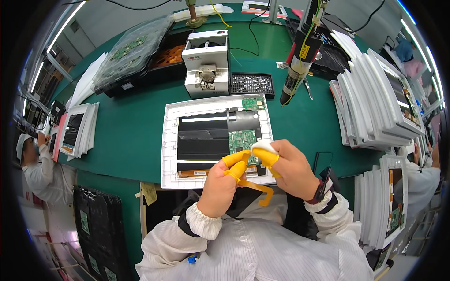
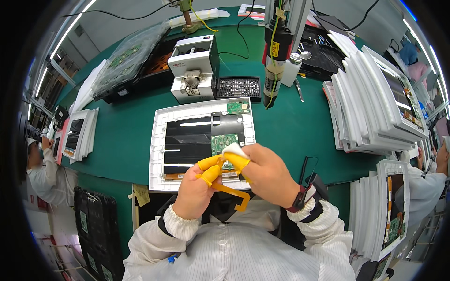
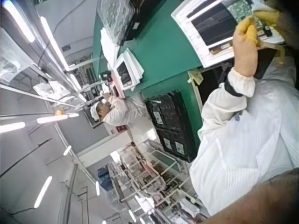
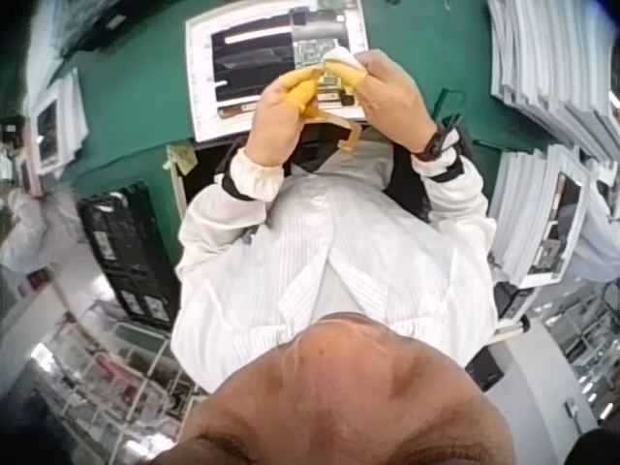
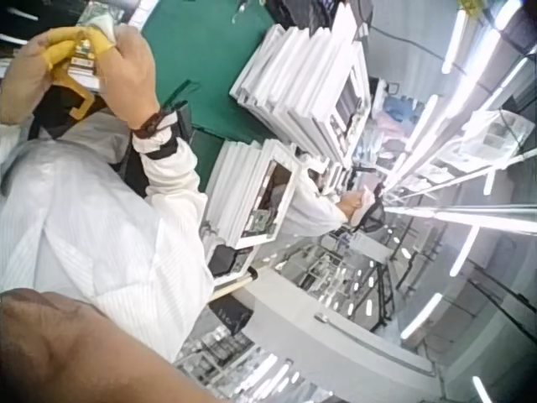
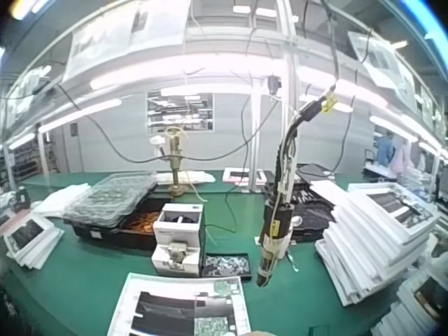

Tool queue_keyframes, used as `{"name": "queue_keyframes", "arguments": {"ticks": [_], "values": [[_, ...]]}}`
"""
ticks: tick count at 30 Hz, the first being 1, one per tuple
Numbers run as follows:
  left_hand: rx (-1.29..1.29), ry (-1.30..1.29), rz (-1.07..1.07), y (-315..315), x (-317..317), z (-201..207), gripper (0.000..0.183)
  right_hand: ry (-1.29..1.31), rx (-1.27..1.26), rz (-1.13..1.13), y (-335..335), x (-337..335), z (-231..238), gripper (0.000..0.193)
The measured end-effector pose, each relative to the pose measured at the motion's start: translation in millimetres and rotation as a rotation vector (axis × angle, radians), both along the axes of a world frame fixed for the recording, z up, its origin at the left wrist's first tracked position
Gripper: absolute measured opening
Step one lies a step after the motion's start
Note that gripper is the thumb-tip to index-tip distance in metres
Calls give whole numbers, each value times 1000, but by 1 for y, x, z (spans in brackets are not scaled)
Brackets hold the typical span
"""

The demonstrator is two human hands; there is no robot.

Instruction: Assembling the internal circuit boards and wiring for flat-panel display units in a factory setting.

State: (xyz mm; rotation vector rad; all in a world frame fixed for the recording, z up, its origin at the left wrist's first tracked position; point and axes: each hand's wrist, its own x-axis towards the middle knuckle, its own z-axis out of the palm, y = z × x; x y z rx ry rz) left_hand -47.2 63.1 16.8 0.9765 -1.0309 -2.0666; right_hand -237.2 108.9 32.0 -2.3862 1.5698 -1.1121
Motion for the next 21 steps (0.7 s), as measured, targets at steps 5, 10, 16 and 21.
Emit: {"name": "queue_keyframes", "arguments": {"ticks": [5, 10, 16, 21], "values": [[15, 48, -31, 1, 0, -3, 27, 43, -5, 87, -2, 1, -8, 28], [18, 14, -42, 2, 2, -10, 26, 12, 12, 49, 2, 0, -6, 29], [40, 4, -11, -2, 5, -4, 27, 39, 28, -92, -7, -11, -9, 30], [26, 232, 169, -16, 12, 6, 33, -981, 322, -82, 15, -25, -6, 22]]}}
